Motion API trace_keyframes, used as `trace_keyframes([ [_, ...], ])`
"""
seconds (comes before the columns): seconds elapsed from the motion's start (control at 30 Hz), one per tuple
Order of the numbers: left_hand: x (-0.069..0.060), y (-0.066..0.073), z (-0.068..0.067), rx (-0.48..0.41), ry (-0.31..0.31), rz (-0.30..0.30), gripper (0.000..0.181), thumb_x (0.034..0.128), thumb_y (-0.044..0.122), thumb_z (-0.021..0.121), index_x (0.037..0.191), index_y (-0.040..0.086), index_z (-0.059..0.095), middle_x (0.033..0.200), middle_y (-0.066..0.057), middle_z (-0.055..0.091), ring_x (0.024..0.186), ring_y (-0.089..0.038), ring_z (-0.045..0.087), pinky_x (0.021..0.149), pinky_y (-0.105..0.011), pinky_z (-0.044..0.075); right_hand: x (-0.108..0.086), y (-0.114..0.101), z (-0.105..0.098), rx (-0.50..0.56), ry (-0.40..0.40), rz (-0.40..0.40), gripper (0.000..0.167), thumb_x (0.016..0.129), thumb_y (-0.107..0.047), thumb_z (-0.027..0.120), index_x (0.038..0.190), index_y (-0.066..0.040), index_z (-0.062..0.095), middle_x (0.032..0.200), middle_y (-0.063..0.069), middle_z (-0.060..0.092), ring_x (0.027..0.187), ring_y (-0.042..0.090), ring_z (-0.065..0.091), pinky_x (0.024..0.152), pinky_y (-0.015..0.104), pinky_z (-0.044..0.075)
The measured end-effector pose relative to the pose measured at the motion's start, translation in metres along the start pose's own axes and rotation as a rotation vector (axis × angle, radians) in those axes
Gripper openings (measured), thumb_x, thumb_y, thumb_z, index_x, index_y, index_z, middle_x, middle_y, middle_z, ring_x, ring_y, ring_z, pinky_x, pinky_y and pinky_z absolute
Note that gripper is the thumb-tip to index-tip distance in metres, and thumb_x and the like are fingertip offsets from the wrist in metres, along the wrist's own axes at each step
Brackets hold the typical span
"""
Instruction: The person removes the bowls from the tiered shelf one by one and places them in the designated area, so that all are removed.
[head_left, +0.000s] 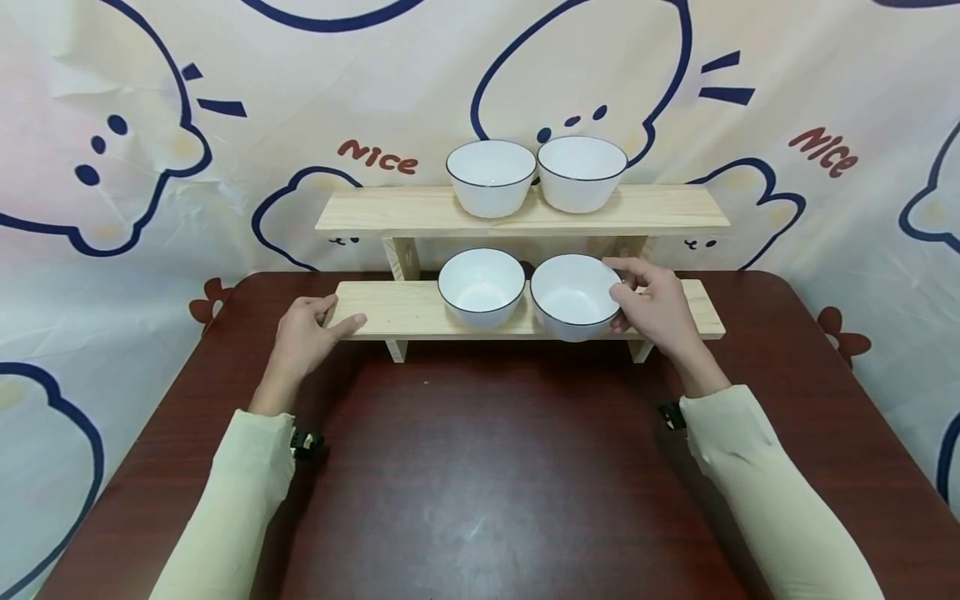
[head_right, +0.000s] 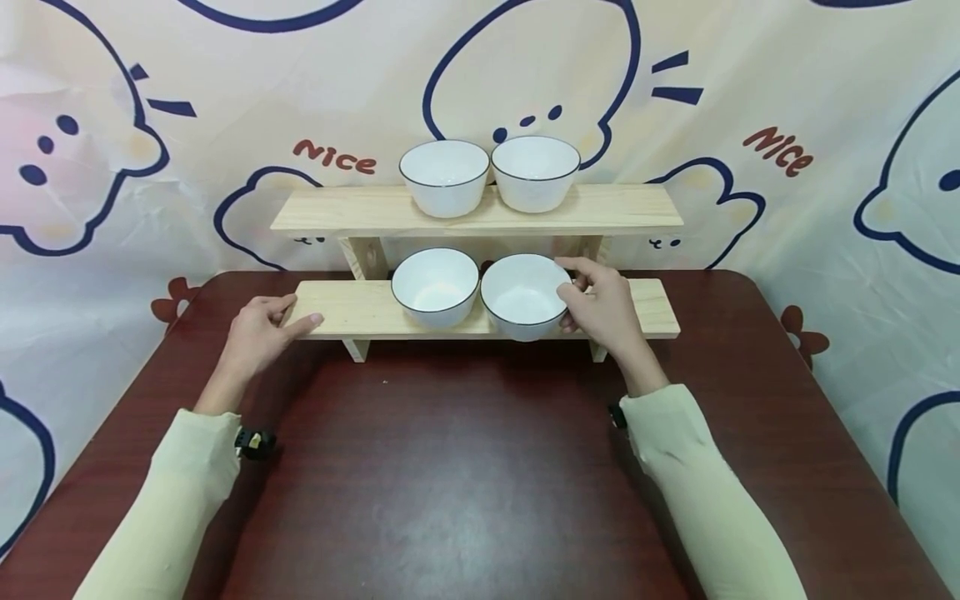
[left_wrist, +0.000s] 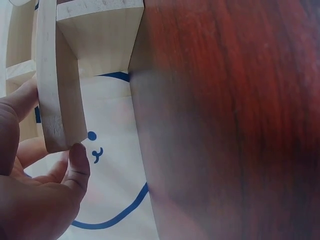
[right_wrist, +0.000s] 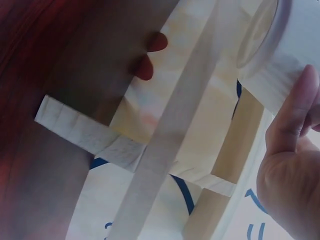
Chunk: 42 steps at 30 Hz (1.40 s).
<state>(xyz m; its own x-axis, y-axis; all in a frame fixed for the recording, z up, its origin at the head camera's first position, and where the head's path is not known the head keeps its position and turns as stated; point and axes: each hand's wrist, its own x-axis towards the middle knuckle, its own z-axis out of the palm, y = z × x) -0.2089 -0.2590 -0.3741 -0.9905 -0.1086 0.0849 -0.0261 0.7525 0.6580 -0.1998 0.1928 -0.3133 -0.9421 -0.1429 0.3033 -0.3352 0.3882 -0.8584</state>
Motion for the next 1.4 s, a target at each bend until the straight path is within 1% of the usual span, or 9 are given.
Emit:
trace_keyframes([
  [0.13,0.000,-0.001,0.000,0.002,0.008,0.012,0.072,0.0953,0.034,0.073,0.146,-0.009,0.045,0.137,-0.032,0.047,0.123,-0.043,0.045,0.101,-0.056,0.041,0.002,0.014,0.002,0.005,-0.004,0.007,0.044,0.092,0.006,0.048,0.135,0.007,0.060,0.074,0.018,0.053,0.045,0.014,0.062,0.046,0.029,0.053],
  [0.23,0.000,-0.001,0.001,0.000,0.011,0.010,0.072,0.0954,0.034,0.073,0.146,-0.009,0.045,0.137,-0.031,0.047,0.123,-0.043,0.045,0.100,-0.056,0.041,0.001,0.016,0.004,0.016,-0.017,0.010,0.044,0.093,0.005,0.049,0.135,0.004,0.061,0.075,0.018,0.053,0.046,0.016,0.063,0.046,0.031,0.054],
  [0.53,0.000,-0.002,0.002,-0.022,0.013,-0.006,0.074,0.0950,0.036,0.073,0.147,-0.008,0.044,0.139,-0.030,0.046,0.123,-0.042,0.045,0.101,-0.055,0.042,-0.007,0.006,0.011,0.047,-0.087,0.019,0.044,0.093,0.006,0.049,0.135,0.004,0.060,0.074,0.019,0.053,0.046,0.020,0.064,0.044,0.036,0.054],
  [0.67,0.000,-0.002,0.001,-0.024,0.015,-0.003,0.075,0.0945,0.038,0.074,0.147,-0.008,0.045,0.138,-0.030,0.047,0.123,-0.042,0.046,0.101,-0.055,0.042,-0.011,0.003,0.014,0.058,-0.113,0.015,0.044,0.091,0.007,0.049,0.132,0.003,0.063,0.073,0.019,0.052,0.045,0.021,0.063,0.044,0.039,0.054],
  [0.8,0.000,-0.002,0.000,-0.016,0.021,-0.007,0.078,0.0926,0.043,0.074,0.147,-0.007,0.046,0.139,-0.030,0.048,0.124,-0.043,0.046,0.102,-0.056,0.041,-0.013,0.000,0.019,0.066,-0.152,0.007,0.043,0.092,0.008,0.049,0.131,0.002,0.064,0.073,0.021,0.052,0.046,0.023,0.064,0.045,0.043,0.054],
  [0.93,0.001,-0.004,0.000,-0.016,0.035,-0.014,0.081,0.0905,0.046,0.076,0.146,-0.005,0.049,0.143,-0.029,0.048,0.127,-0.043,0.047,0.103,-0.057,0.041,-0.015,-0.004,0.025,0.059,-0.179,-0.002,0.042,0.092,0.008,0.049,0.131,0.002,0.065,0.073,0.019,0.053,0.046,0.023,0.063,0.044,0.040,0.054],
  [1.03,0.002,-0.004,0.000,-0.021,0.041,-0.005,0.080,0.0893,0.046,0.077,0.145,-0.005,0.051,0.143,-0.028,0.050,0.126,-0.042,0.049,0.102,-0.058,0.041,-0.016,-0.006,0.030,0.053,-0.193,-0.008,0.042,0.090,0.009,0.050,0.129,0.002,0.065,0.073,0.018,0.052,0.045,0.023,0.062,0.043,0.038,0.053],
  [1.17,0.004,-0.003,-0.001,-0.020,0.040,0.003,0.079,0.0878,0.045,0.079,0.144,-0.004,0.053,0.142,-0.028,0.053,0.123,-0.041,0.053,0.101,-0.058,0.043,-0.017,-0.008,0.037,0.064,-0.227,-0.001,0.042,0.091,0.009,0.049,0.129,0.001,0.065,0.076,0.018,0.052,0.045,0.024,0.062,0.044,0.038,0.053],
  [1.4,0.005,-0.004,-0.001,-0.010,0.034,-0.008,0.082,0.0868,0.046,0.080,0.145,-0.004,0.051,0.141,-0.030,0.054,0.121,-0.042,0.056,0.097,-0.057,0.045,-0.018,-0.009,0.049,0.094,-0.278,-0.004,0.044,0.090,0.008,0.049,0.130,-0.001,0.065,0.079,0.017,0.049,0.046,0.026,0.061,0.044,0.039,0.053],
])
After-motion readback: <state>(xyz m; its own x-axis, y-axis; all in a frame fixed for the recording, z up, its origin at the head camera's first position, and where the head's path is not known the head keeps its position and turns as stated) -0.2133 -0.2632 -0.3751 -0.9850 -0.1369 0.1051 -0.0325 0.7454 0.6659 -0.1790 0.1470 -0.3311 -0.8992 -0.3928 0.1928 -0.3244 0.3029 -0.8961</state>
